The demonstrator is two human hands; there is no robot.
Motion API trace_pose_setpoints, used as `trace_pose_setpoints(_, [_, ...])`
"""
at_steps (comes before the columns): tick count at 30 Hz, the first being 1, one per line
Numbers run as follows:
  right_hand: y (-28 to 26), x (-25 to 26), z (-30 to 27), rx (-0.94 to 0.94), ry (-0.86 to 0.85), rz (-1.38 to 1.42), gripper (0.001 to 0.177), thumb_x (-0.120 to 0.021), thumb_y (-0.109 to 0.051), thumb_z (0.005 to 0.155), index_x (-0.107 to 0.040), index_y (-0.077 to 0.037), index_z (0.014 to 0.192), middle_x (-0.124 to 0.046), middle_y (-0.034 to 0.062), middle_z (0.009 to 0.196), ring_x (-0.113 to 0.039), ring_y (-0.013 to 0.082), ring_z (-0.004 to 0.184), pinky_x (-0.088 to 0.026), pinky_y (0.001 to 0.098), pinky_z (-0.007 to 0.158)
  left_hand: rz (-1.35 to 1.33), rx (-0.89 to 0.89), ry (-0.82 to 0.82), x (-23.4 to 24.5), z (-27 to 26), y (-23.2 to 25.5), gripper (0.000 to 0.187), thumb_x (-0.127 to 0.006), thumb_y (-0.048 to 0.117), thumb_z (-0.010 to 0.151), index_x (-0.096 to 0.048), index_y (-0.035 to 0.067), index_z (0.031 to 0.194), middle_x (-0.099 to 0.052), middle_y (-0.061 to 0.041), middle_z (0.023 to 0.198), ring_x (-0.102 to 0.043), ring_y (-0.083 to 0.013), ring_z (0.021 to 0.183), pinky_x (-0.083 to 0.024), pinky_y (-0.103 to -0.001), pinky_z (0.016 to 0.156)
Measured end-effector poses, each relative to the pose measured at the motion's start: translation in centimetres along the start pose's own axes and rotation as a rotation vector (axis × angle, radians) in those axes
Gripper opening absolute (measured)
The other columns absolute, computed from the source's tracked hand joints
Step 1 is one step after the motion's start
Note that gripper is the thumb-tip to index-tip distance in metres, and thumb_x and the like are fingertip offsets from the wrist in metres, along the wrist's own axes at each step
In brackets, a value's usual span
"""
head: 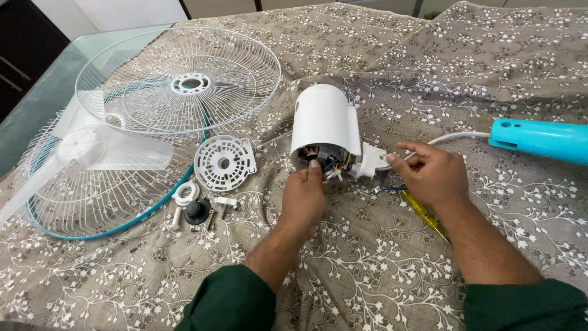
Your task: The person removes the white motor housing from the fan motor, then uses a yellow screwdriver to remove screws from the black backplate of the blue fan base. The backplate is removed to expose internal wiring and a capacitor. The person continues to loosen screws on the internal components.
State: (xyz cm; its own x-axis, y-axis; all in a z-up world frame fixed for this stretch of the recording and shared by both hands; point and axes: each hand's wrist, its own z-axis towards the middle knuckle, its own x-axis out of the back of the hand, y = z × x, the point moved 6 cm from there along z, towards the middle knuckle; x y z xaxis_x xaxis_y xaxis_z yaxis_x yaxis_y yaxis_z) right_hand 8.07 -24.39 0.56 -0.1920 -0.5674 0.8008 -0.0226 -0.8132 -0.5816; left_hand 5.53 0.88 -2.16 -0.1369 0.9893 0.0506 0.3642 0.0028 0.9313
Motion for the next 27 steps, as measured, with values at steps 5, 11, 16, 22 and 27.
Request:
trace_pose_setpoints(5, [0.2,0.1,0.3,0.114,0.157,0.195,0.042,-0.08,-0.039,0.089,-0.076,-0.011,0.12,-0.08,0.0079,0.094,-0.077,0.0152,0.08,-0.063,0.0333,0.071,0.031,-0.142,-0.044,-1.0,2.2,1.8,0.047,-0.046,0.04,0.107,-0.068,0.004,0.086,-0.054,0.0,0.062,-0.042,-0.0091,0.048,-0.036,-0.031,0.044])
trace_pose_setpoints(11, [1.2,0.2,0.7,0.125,0.257,0.277,0.039,-0.079,-0.032,0.092,-0.074,-0.004,0.118,-0.076,0.0055,0.084,-0.072,0.0127,0.07,-0.057,0.0293,0.063,-0.09,-0.256,-0.16,-3.4,5.9,4.6,0.046,-0.049,0.038,0.108,-0.064,0.005,0.08,-0.042,0.005,0.054,-0.03,-0.0064,0.045,-0.024,-0.029,0.041])
trace_pose_setpoints(16, [2.4,1.4,0.8,0.127,0.351,0.37,0.065,-0.078,-0.049,0.09,-0.058,-0.008,0.137,-0.069,0.0141,0.109,-0.068,0.0226,0.098,-0.056,0.041,0.085,-0.022,-0.26,-0.276,-5.3,4.2,4.1,0.044,-0.048,0.037,0.108,-0.066,0.006,0.083,-0.042,0.006,0.053,-0.031,-0.0072,0.044,-0.026,-0.029,0.041])
trace_pose_setpoints(22, [-2.3,4.1,-0.8,0.611,0.165,0.793,0.137,-0.085,-0.064,0.076,0.01,-0.021,0.165,-0.026,0.0199,0.17,-0.031,0.0338,0.159,-0.037,0.0524,0.131,0.321,-0.527,-0.397,-5.8,-0.9,5.5,0.043,-0.05,0.035,0.107,-0.071,0.005,0.085,-0.057,0.001,0.058,-0.047,-0.0111,0.046,-0.039,-0.032,0.044])
trace_pose_setpoints(27, [-4.4,7.3,-2.0,0.694,-0.094,1.162,0.145,-0.098,-0.052,0.075,0.015,-0.022,0.159,-0.026,0.0178,0.168,-0.038,0.0349,0.155,-0.045,0.0557,0.121,0.484,-0.833,-0.47,-6.0,-5.5,7.1,0.038,-0.053,0.036,0.105,-0.07,0.004,0.094,-0.067,-0.008,0.074,-0.066,-0.0202,0.056,-0.05,-0.037,0.052])
